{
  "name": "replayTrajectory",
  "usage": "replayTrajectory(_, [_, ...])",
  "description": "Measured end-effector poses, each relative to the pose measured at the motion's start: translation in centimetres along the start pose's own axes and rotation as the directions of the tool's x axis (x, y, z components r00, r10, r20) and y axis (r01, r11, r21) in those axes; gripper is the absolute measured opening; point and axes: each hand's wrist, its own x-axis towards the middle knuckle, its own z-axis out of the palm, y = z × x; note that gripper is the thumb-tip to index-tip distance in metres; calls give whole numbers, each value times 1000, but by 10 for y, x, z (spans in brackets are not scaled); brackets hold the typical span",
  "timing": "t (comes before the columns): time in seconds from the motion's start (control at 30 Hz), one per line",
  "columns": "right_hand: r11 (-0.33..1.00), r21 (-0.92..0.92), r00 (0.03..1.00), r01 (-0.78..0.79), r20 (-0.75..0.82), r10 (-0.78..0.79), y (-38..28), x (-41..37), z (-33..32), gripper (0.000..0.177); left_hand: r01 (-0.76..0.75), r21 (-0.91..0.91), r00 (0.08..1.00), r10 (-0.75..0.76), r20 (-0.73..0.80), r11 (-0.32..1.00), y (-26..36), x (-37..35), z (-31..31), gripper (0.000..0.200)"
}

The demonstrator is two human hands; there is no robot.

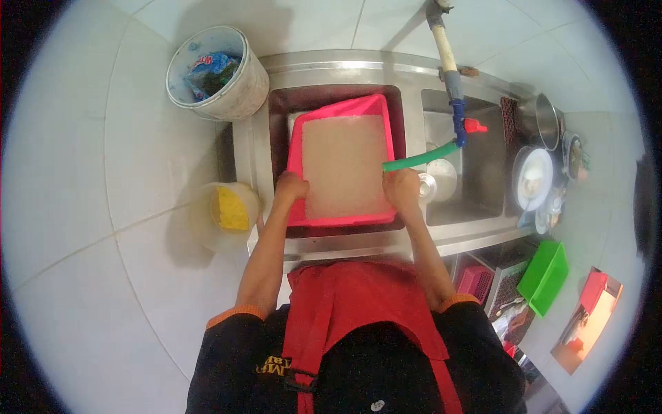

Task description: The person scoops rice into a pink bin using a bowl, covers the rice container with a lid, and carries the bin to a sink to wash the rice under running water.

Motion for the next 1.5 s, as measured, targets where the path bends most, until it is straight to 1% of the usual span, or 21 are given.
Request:
replayTrajectory(0.07, [999,-4,997,-32,65,32,-12,-5,-9,20,45,-53,998,-43,53,998,3,-5,-1,63])
replayTrajectory(0.37, [991,-127,966,-36,251,67,26,-28,44,23,0,12,999,1,-48,1000,-14,-4,34,70])
replayTrajectory(0.47, [982,-184,944,-37,317,95,39,-33,61,22,17,-79,990,-28,-135,997,-33,13,56,72])
replayTrajectory(0.53, [975,-218,924,-42,363,121,46,-35,72,23,-127,-81,956,100,-275,989,-50,22,74,68])
replayTrajectory(0.67, [979,-202,916,38,398,46,60,-38,86,24,-152,-114,984,140,-106,982,-21,-33,42,62])
replayTrajectory(0.7, [980,-190,900,60,435,29,60,-37,88,24,-141,-209,981,108,-161,968,-10,-57,35,58])
replayTrajectory(0.73, [988,-120,879,-101,455,145,47,-36,71,25,-132,-304,975,69,-211,943,-4,-74,36,54])
replayTrajectory(0.77, [986,-127,882,-109,445,155,50,-38,76,25,-146,-303,974,84,-210,942,-7,-77,48,54])
replayTrajectory(0.83, [998,-56,933,-20,357,38,59,-42,94,28,-255,-481,951,128,-281,839,-22,-77,75,45])
replayTrajectory(0.9, [997,56,915,-61,402,33,34,-40,47,34,-293,-582,946,140,-293,758,-13,-109,72,40])
replayTrajectory(0.97, [940,336,932,-62,356,-65,23,-38,22,34,-322,-677,940,140,-311,662,-1,-136,62,36])
replayTrajectory(1.03, [916,401,991,-11,129,-45,12,-33,-26,29,-399,-710,913,178,-368,580,1,-160,54,31])
replayTrajectory(1.13, [935,355,967,-8,-236,98,-5,-20,-113,22,-391,-773,919,255,-301,499,11,-197,23,28])
replayTrajectory(1.17, [933,357,928,41,-359,97,-9,-13,-136,25,-398,-772,916,256,-308,495,22,-211,7,28])
replayTrajectory(1.2, [962,239,878,130,-478,0,-12,-7,-159,27,-407,-807,894,370,-254,428,34,-230,-10,26])
replayTrajectory(1.27, [973,104,802,204,-588,-105,-21,10,-195,30,-470,-813,781,591,-202,343,62,-268,-48,23])
replayTrajectory(1.33, [887,-288,628,361,-628,-460,-25,29,-214,38,-593,-767,574,797,-189,245,92,-312,-84,20])
replayTrajectory(1.37, [887,-290,625,358,-631,-459,-21,39,-215,38,-643,-749,434,882,-183,161,107,-333,-101,21])
replayTrajectory(1.4, [883,-252,713,396,-521,-469,-14,49,-213,40,-609,-793,271,943,-194,12,120,-349,-113,21])
replayTrajectory(1.43, [880,-208,785,427,-397,-475,-9,55,-211,42,-542,-830,103,971,-217,-128,132,-363,-122,22])
replayTrajectory(1.5, [870,-181,815,458,-304,-492,-5,63,-208,40,-420,-864,-130,961,-246,-278,150,-384,-130,21])
